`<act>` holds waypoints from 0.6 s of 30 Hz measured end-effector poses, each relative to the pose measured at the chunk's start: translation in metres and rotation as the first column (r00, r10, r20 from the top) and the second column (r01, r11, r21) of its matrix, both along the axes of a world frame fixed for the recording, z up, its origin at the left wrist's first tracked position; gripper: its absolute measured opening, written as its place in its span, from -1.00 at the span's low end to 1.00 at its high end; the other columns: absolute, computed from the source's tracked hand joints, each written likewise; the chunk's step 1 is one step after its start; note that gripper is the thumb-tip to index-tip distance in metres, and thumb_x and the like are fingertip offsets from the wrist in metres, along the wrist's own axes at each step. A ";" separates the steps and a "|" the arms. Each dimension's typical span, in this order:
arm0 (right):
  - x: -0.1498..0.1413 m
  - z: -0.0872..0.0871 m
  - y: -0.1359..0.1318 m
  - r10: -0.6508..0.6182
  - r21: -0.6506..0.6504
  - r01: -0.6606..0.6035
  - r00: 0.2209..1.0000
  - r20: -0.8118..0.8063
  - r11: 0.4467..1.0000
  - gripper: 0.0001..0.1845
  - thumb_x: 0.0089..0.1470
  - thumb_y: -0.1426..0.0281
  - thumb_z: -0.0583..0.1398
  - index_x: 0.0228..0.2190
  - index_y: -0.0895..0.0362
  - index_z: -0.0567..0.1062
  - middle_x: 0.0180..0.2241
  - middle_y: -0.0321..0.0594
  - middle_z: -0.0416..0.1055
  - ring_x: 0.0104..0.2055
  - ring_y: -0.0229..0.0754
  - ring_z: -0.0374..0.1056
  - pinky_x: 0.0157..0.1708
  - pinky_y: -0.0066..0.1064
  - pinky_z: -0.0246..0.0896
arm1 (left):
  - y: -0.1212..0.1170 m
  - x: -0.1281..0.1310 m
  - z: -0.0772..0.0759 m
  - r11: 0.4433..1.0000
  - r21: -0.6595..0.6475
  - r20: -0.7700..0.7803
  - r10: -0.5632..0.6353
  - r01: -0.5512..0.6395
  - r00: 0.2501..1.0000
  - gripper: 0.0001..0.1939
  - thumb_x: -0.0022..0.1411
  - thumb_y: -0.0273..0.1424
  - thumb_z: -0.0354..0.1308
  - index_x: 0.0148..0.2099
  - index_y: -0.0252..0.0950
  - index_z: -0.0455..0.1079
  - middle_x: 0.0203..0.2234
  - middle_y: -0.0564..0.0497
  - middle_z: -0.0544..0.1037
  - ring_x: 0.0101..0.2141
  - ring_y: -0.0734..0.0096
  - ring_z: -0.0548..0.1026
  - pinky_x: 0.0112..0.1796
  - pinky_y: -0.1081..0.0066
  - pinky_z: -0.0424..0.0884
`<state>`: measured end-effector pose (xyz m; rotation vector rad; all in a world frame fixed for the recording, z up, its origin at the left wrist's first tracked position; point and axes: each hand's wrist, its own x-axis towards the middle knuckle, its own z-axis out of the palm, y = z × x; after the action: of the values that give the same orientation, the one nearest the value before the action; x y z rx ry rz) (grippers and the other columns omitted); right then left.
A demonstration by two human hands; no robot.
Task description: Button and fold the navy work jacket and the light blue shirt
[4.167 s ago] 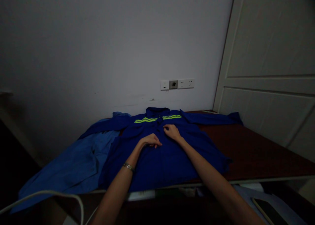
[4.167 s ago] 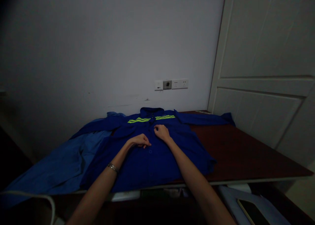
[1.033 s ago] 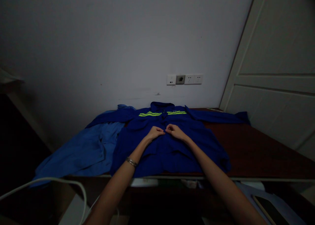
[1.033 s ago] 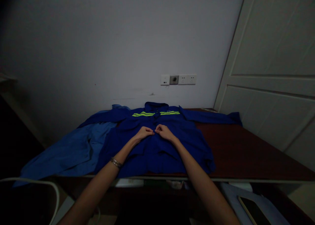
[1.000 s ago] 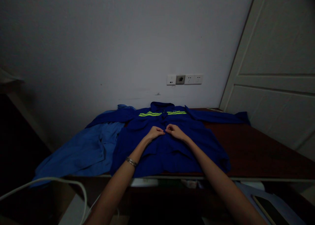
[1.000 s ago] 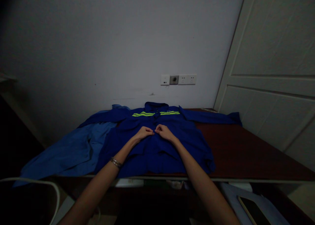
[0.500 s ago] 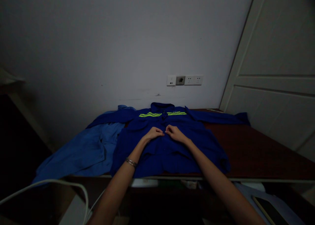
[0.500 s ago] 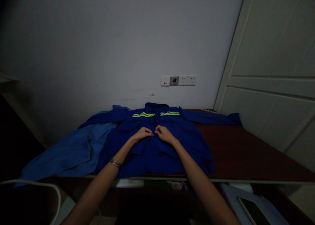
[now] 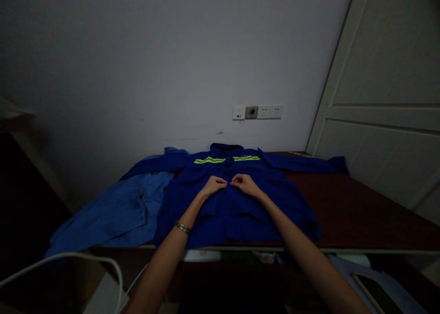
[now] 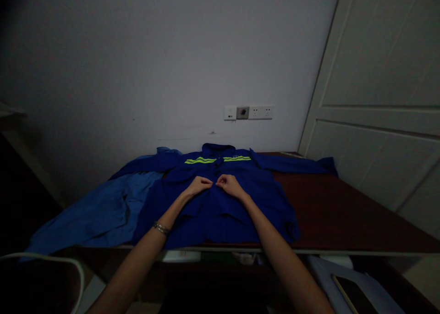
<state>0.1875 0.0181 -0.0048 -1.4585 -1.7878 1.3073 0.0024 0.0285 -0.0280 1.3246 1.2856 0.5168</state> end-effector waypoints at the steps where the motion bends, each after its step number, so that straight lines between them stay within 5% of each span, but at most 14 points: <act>1: 0.000 -0.001 0.000 -0.007 -0.027 0.007 1.000 -0.015 1.000 -0.83 -0.13 0.33 0.19 -0.49 0.21 0.43 -0.60 -0.30 0.34 -0.59 -0.34 0.22 -0.59 -0.54 0.11 | -0.001 0.002 -0.001 1.000 0.020 0.009 0.002 -0.002 1.000 -0.77 -0.11 -0.41 0.17 -0.35 -0.43 0.52 -0.59 0.03 0.48 -0.58 0.56 0.30 -0.54 0.55 0.19; 6: 0.000 0.006 -0.002 -0.019 -0.132 0.014 0.999 -0.039 0.991 -0.70 -0.11 0.21 0.18 -0.44 0.21 0.47 -0.56 -0.25 0.38 -0.58 -0.31 0.27 -0.60 -0.52 0.15 | -0.004 0.009 0.003 0.995 0.096 -0.007 -0.016 0.016 1.000 -0.76 -0.05 -0.40 0.12 -0.36 -0.43 0.52 -0.54 0.01 0.52 -0.51 0.47 0.38 -0.46 0.53 0.24; 10: -0.002 0.012 -0.004 -0.005 -0.069 0.011 0.997 0.082 0.998 -0.59 -0.22 0.11 0.25 -0.43 0.21 0.50 -0.50 -0.20 0.43 -0.51 -0.26 0.31 -0.56 -0.51 0.13 | -0.004 0.013 0.005 0.997 0.079 0.001 0.002 -0.002 1.000 -0.78 -0.10 -0.41 0.16 -0.38 -0.43 0.52 -0.54 0.01 0.52 -0.47 0.44 0.40 -0.43 0.52 0.26; 18: -0.008 0.005 -0.005 0.000 0.085 -0.023 0.965 0.261 0.996 -0.74 -0.26 0.35 0.26 -0.42 0.19 0.51 -0.46 -0.19 0.44 -0.41 -0.22 0.33 -0.45 -0.48 0.12 | -0.003 0.018 0.004 0.996 -0.057 0.003 0.070 -0.069 0.998 -0.80 -0.13 -0.38 0.18 -0.45 -0.43 0.51 -0.62 0.04 0.48 -0.55 0.51 0.34 -0.48 0.53 0.22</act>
<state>0.1792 0.0134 0.0000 -1.6351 -1.9943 1.0666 0.0201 0.0257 -0.0240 1.2340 1.3371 0.5274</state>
